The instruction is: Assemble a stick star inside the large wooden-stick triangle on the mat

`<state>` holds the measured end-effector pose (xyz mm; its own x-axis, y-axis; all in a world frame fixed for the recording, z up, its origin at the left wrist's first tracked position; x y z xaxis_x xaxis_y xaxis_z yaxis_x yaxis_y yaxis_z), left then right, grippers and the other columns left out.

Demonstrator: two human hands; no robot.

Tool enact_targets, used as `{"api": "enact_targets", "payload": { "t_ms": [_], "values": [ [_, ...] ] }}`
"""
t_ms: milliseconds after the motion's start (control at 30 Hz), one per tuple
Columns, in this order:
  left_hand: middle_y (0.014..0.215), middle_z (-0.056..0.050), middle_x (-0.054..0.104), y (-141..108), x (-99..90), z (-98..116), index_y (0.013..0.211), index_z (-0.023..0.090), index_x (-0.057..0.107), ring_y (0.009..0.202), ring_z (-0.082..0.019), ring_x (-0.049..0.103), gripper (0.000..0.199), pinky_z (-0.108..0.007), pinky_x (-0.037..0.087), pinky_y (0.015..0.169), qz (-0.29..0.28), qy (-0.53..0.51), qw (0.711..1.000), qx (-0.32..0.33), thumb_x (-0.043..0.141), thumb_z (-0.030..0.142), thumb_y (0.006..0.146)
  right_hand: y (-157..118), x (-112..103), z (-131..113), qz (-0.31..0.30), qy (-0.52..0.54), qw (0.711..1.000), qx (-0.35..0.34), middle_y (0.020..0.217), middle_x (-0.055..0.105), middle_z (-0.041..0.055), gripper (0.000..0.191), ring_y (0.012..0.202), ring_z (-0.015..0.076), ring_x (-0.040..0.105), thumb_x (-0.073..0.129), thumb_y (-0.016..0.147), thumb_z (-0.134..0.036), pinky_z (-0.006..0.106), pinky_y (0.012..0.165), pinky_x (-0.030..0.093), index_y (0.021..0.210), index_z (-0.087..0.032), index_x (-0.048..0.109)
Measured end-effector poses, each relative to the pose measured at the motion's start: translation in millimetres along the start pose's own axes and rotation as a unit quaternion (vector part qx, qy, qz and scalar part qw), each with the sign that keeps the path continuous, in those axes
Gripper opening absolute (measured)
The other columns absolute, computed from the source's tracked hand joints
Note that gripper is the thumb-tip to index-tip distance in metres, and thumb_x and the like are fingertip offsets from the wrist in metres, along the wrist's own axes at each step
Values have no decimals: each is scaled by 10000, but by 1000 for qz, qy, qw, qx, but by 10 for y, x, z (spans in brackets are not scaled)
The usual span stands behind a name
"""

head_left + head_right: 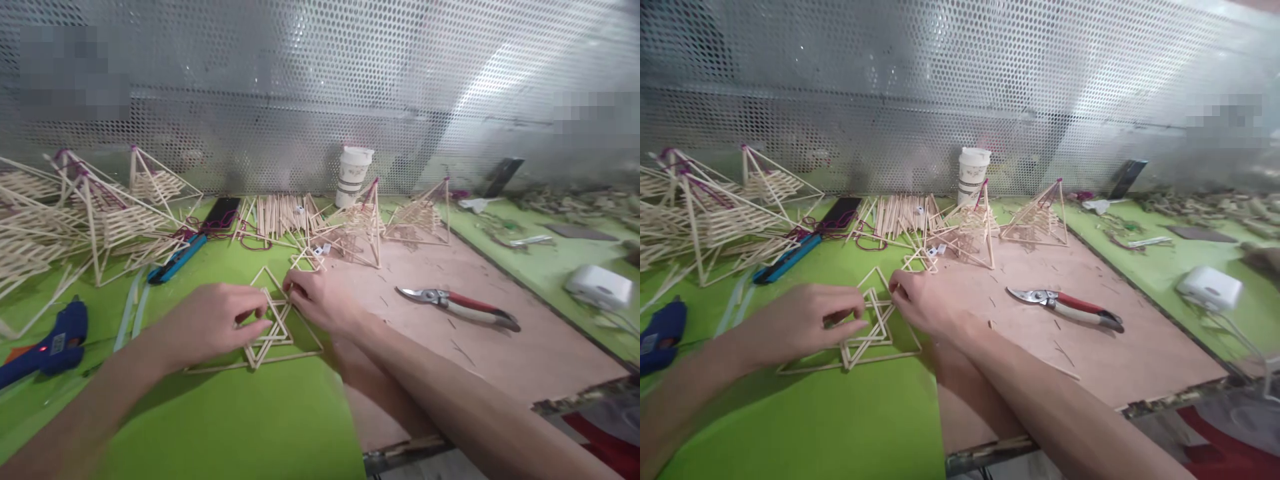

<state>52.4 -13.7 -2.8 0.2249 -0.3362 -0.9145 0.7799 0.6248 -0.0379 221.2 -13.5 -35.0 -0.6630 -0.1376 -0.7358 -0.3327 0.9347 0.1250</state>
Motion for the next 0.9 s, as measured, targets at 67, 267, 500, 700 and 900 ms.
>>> {"api": "enact_targets", "payload": {
  "t_ms": [67, 267, 500, 700, 900],
  "values": [
    [792, -7, 721, -1, 37, 90, 870, 208, 707, 606, -146, 593, 281, -298, 383, 577, -9, -4, 999, 34, 566, 390, 1030, -1, 13, 17, 0, 4, 1000, 0, 812, 715, 41, 200, 604, 106, 597, 505, 1075, -99, 226, 540, 484, 971, -134, 673],
    [834, -2, 712, 7, 179, 98, 842, 188, 665, 687, -153, 618, 180, -298, 409, 640, -41, 20, 997, 67, 621, 237, 1010, -6, 48, 63, -14, 26, 999, 17, 823, 720, 40, 219, 599, 105, 614, 493, 1095, -133, 232, 531, 527, 955, -153, 660],
    [788, 2, 674, -21, 202, 99, 808, 180, 651, 668, -144, 590, 206, -305, 378, 627, -47, 33, 994, 93, 577, 165, 1000, -7, 23, 32, -4, 4, 1000, 7, 800, 720, 37, 207, 595, 105, 594, 508, 1093, -129, 236, 541, 502, 977, -133, 679],
    [779, 0, 679, -37, 152, 93, 818, 170, 684, 630, -131, 563, 195, -295, 344, 589, -41, 44, 992, 107, 589, 161, 988, -4, 24, 22, 3, -9, 1000, -2, 800, 713, 28, 194, 604, 98, 582, 522, 1075, -97, 226, 551, 472, 972, -131, 683],
    [764, 11, 691, -44, 71, 117, 814, 174, 700, 622, -110, 566, 198, -259, 364, 585, -11, 1, 992, 129, 578, 118, 960, 1, 13, 5, 3, -12, 1000, -10, 803, 716, 32, 202, 603, 96, 573, 514, 1074, -100, 221, 549, 458, 978, -125, 690]
  ]
}}
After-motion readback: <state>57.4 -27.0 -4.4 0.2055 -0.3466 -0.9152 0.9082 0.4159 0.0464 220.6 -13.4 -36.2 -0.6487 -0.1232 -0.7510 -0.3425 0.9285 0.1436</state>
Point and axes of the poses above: each hand's wrist, its own y-axis towards the middle knuckle, its own x-axis out of the palm, z = x × y, the point moved 6 cm from there along y, towards the middle knuckle
